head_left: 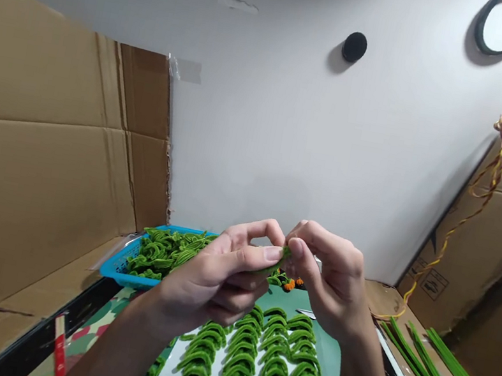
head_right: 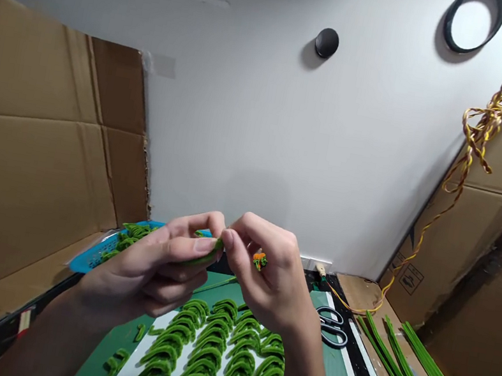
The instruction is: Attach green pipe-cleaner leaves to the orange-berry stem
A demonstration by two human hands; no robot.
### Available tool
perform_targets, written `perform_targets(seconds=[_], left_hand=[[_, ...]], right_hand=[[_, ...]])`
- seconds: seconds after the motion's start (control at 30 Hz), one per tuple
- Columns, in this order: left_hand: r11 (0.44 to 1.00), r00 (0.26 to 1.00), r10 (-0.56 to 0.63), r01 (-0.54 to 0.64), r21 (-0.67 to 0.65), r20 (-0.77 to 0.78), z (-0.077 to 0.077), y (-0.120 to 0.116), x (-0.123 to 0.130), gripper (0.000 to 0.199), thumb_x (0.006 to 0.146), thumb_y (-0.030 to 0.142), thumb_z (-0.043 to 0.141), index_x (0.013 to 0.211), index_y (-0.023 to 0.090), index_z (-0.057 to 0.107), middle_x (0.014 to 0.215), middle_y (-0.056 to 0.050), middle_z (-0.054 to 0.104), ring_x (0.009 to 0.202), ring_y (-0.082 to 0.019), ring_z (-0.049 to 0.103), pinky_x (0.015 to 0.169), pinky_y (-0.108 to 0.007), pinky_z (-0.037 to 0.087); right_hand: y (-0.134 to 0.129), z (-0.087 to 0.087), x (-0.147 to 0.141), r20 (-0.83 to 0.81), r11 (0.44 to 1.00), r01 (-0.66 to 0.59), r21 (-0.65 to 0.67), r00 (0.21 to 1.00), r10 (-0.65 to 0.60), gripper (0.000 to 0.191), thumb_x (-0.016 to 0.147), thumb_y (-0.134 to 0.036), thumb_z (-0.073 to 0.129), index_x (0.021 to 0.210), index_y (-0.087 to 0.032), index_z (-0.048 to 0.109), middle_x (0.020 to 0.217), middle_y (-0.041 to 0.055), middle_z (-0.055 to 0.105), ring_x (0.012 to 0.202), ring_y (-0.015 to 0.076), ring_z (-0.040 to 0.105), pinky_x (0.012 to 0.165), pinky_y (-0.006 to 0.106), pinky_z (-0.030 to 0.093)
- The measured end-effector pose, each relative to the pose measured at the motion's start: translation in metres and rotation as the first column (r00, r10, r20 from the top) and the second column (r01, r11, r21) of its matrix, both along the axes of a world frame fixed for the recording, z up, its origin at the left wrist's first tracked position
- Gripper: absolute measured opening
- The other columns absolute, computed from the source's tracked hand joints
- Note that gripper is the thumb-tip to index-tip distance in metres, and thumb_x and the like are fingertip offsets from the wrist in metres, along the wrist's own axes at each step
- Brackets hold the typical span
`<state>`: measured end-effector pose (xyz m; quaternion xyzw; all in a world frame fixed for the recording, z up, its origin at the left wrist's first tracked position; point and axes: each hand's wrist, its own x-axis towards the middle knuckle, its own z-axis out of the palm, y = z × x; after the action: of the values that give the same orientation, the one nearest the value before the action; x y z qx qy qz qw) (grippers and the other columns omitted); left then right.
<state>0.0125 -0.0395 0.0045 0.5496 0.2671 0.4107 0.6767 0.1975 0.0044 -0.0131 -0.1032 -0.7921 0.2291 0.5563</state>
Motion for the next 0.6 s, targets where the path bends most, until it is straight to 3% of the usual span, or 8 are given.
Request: perform_targets(seconds=[0.13,0.2,0.27,0.33,0.43,0.5,0.53,0.6], left_hand=[[0.997,0.998,0.014,-0.009,0.075,-0.069,0.000,-0.004,0.002,0.026,0.096,0.044,0.064,0.091,0.028,0.045,0.052,0.014,0.018,0.036,-0.003,0.007,0.032,-0.016,0.010],[0.961,0.967,0.168,-0.118,0.250,-0.193,0.003,-0.010,0.004,0.025,0.096,0.044,0.064,0.089,0.026,0.047,0.056,0.011,0.031,0.039,-0.004,0.019,0.036,-0.017,0.018],[0.828,0.858,0.392,-0.172,0.534,-0.331,0.007,-0.016,0.005,0.023,0.098,0.037,0.061,0.083,0.022,0.052,0.062,0.007,0.041,0.047,-0.005,0.030,0.045,-0.019,0.026],[0.640,0.734,0.550,-0.063,0.765,-0.399,0.010,-0.020,0.005,0.024,0.098,0.026,0.057,0.074,0.019,0.054,0.063,0.005,0.044,0.054,-0.006,0.034,0.052,-0.021,0.029],[0.459,0.654,0.656,0.050,0.887,-0.377,0.008,-0.018,0.005,0.025,0.095,0.017,0.055,0.070,0.018,0.055,0.063,0.004,0.047,0.056,-0.007,0.035,0.055,-0.023,0.029],[0.449,0.635,0.709,-0.071,0.891,-0.307,0.004,-0.012,0.007,0.020,0.096,0.021,0.057,0.076,0.018,0.058,0.066,0.003,0.051,0.058,-0.008,0.039,0.057,-0.023,0.032],[0.485,0.640,0.713,-0.155,0.860,-0.286,0.002,-0.009,0.008,0.018,0.097,0.025,0.057,0.080,0.018,0.060,0.068,0.003,0.053,0.060,-0.009,0.042,0.058,-0.022,0.034],[0.619,0.712,0.649,-0.289,0.730,-0.268,-0.001,-0.002,0.010,0.024,0.099,0.036,0.055,0.084,0.018,0.061,0.071,0.002,0.055,0.064,-0.010,0.048,0.060,-0.022,0.040]], right_hand=[[-0.001,-0.003,0.000,-0.049,0.988,-0.101,-0.117,0.994,0.096,0.030,0.098,-0.030,0.067,0.072,-0.020,0.054,0.062,-0.0055,0.048,0.054,0.0065,0.039,0.050,0.024,0.033],[0.001,-0.004,0.002,-0.046,0.964,-0.157,-0.216,0.988,0.150,0.029,0.094,-0.029,0.072,0.072,-0.019,0.056,0.060,-0.0064,0.047,0.052,0.0057,0.036,0.047,0.023,0.029],[0.003,-0.006,0.004,-0.041,0.909,-0.241,-0.340,0.970,0.241,0.028,0.094,-0.029,0.073,0.073,-0.018,0.057,0.058,-0.0075,0.046,0.049,0.0049,0.034,0.044,0.021,0.027],[0.005,-0.006,0.006,-0.025,0.858,-0.291,-0.423,0.951,0.310,0.029,0.095,-0.031,0.071,0.073,-0.019,0.056,0.057,-0.0083,0.044,0.047,0.0046,0.033,0.043,0.021,0.026],[0.004,-0.004,0.005,0.056,0.917,-0.148,-0.371,0.982,0.182,0.032,0.097,-0.032,0.068,0.072,-0.019,0.053,0.059,-0.0074,0.042,0.051,0.0052,0.033,0.044,0.021,0.026],[0.001,-0.001,0.004,0.095,0.970,0.044,-0.238,0.995,-0.022,0.032,0.098,-0.030,0.065,0.072,-0.019,0.052,0.060,-0.0068,0.042,0.054,0.0058,0.033,0.047,0.022,0.026],[0.000,-0.001,0.003,0.101,0.979,0.125,-0.161,0.989,-0.110,0.031,0.099,-0.030,0.063,0.072,-0.020,0.051,0.061,-0.0067,0.042,0.055,0.0062,0.033,0.048,0.023,0.027],[0.000,0.000,0.002,0.094,0.971,0.238,-0.013,0.967,-0.235,0.030,0.102,-0.029,0.059,0.074,-0.021,0.049,0.062,-0.0060,0.043,0.055,0.0069,0.036,0.051,0.024,0.031]])
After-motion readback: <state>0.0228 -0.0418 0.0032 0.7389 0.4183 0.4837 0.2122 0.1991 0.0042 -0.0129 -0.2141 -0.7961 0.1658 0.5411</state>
